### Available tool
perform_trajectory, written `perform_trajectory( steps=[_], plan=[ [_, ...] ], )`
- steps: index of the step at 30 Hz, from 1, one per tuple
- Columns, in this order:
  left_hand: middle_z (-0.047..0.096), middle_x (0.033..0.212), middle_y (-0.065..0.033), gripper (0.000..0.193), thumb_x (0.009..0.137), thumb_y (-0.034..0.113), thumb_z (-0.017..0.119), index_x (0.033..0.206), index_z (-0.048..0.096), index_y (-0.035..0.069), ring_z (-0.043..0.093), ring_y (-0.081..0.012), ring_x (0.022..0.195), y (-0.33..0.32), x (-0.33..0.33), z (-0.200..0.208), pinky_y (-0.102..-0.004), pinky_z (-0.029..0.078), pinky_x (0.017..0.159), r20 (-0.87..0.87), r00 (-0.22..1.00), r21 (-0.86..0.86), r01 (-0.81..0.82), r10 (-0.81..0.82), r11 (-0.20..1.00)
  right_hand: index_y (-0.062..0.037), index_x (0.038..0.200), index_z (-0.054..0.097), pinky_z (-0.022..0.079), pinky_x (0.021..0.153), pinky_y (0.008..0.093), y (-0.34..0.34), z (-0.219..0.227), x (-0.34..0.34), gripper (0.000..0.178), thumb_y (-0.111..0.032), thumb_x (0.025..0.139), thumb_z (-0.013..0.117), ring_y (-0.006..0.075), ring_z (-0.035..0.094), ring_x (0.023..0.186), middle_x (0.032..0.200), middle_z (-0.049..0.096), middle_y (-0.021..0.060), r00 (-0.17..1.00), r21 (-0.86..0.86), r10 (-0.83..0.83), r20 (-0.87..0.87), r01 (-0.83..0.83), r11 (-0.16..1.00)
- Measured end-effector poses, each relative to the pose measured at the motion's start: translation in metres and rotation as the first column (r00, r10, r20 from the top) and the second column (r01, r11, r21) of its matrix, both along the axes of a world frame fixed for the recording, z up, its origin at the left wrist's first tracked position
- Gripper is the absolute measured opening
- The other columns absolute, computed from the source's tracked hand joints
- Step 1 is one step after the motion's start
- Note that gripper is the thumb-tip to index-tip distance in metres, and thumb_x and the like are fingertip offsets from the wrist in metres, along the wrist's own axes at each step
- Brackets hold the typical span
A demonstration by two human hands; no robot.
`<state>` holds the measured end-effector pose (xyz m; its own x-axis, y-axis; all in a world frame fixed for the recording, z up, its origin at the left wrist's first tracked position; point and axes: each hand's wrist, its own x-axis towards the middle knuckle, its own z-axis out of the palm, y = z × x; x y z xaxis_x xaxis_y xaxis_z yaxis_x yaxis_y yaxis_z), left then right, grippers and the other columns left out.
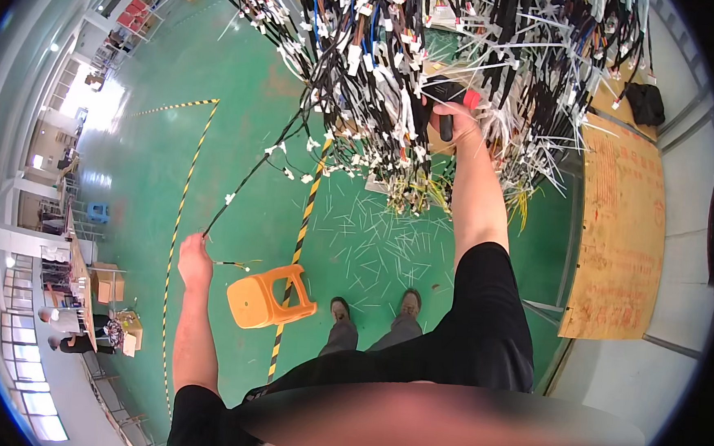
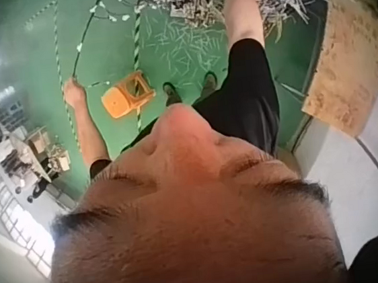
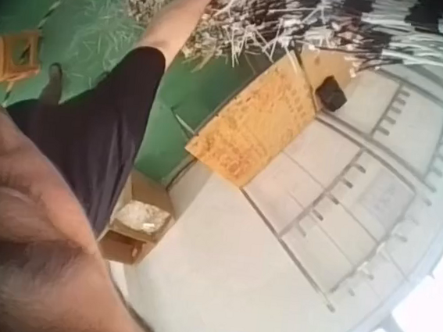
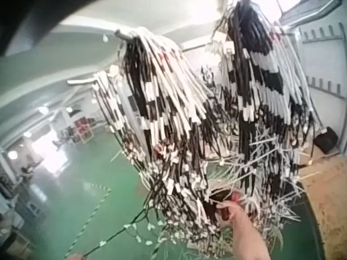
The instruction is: Bundling wires on a large cable harness and trimming the cable ties using a specialized tool.
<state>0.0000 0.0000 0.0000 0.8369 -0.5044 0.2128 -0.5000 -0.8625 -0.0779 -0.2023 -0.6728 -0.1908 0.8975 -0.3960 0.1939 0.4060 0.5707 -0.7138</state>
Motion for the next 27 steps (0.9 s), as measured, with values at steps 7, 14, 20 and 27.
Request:
perform_trajectory(
  steps=[7, 14, 20, 27],
  plan=[
    [0.070, 0.110, -0.0099, 0.017, 0.106, 0.014, 0.054, 0.117, 0.066, 0.014, 0.065, -0.0359, 0.110, -0.005, 0.013, -0.009, -0.0509, 0.054, 0.090, 0.022, 1.000, -0.001, 0.020, -0.020, 1.000, -0.0005, 0.110, 0.070, 0.041, 0.050, 0.0258, 0.035, 0.029, -0.060, 0.032, -0.009, 0.079, 0.074, 0.0130, 0.054, 0.051, 0.068, 0.061, 0.0007, 1.000, 0.055, 0.003, -0.008, -0.003, 0.999],
    [0.070, 0.118, -0.0102, 0.020, 0.104, 0.015, 0.057, 0.120, 0.069, 0.011, 0.064, -0.0346, 0.115, -0.012, 0.036, -0.017, -0.0486, 0.054, 0.095, -0.023, 0.999, -0.057, 0.048, -0.049, 0.997, 0.0006, 0.127, 0.066, 0.052, 0.094, 0.0293, 0.076, 0.081, -0.115, 0.053, -0.006, 0.075, 0.076, 0.0210, 0.068, 0.100, 0.112, 0.074, 0.0078, 0.988, 0.058, -0.156, 0.025, 0.154, 0.986],
    [0.070, 0.124, -0.0170, 0.036, 0.089, 0.004, 0.067, 0.125, 0.067, 0.004, 0.063, -0.0388, 0.120, -0.102, 0.010, -0.014, -0.0488, 0.050, 0.106, 0.168, 0.842, -0.304, 0.539, -0.512, 0.786, -0.0052, 0.107, 0.062, 0.041, 0.118, 0.0504, 0.110, 0.104, -0.150, 0.042, -0.024, 0.073, 0.078, 0.0413, 0.062, 0.129, 0.128, 0.070, 0.0238, 0.955, -0.048, -0.270, -0.121, 0.266, 0.963],
    [0.058, 0.152, -0.0092, 0.053, 0.091, 0.010, 0.073, 0.143, 0.062, 0.008, 0.054, -0.0338, 0.139, -0.279, -0.102, 0.041, -0.0460, 0.044, 0.120, -0.010, 0.045, -0.565, 0.824, -0.999, 0.043, -0.0042, 0.113, 0.065, 0.045, 0.115, 0.0552, 0.151, 0.132, -0.156, 0.042, -0.021, 0.075, 0.076, 0.0440, 0.064, 0.125, 0.125, 0.070, 0.0230, 0.858, -0.005, -0.434, -0.276, 0.450, 0.893]
  ],
)
